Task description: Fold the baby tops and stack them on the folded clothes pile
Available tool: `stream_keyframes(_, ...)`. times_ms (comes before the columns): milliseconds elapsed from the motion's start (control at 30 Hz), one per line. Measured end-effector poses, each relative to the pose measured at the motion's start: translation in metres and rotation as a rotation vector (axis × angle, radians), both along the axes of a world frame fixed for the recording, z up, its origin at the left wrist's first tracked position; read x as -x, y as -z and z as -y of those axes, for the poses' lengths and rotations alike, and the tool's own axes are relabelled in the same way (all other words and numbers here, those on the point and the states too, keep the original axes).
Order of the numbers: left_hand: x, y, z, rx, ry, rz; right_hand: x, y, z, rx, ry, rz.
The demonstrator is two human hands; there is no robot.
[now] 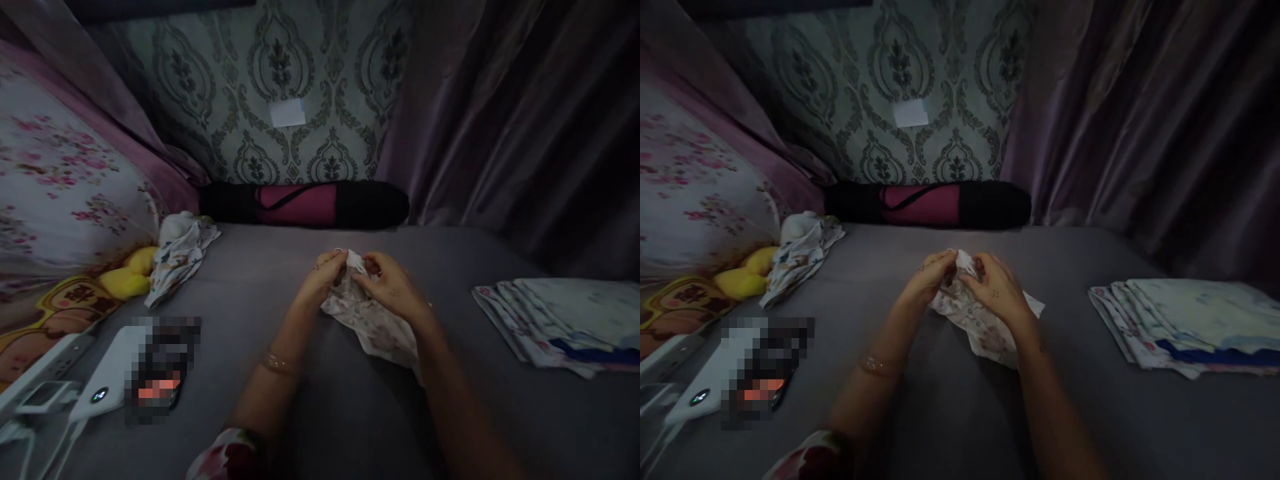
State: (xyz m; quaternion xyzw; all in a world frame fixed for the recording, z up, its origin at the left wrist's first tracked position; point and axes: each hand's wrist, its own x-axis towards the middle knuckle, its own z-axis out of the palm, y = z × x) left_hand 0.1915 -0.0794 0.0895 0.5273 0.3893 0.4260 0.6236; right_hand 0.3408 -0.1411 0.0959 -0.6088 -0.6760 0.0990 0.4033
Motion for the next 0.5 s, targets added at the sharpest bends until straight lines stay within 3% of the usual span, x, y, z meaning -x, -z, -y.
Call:
stream_keyframes(167,0.004,-0.011,0.002,0.007,0.105,0.015,-0.002,0.019,-0.015,-0.004,-0.065,-0.068)
stream_keyframes(300,0.014,-0.015,-0.002,0.003,0.140,0.013,-0.019,0.022,-0.020,0.018,-0.032,-0.123)
stream_keyframes(500,0.038,-0.009,-0.018,-0.176,-0.073,-0.081,-0.034,0.005,-0.010,0.056,0.128,-0.165)
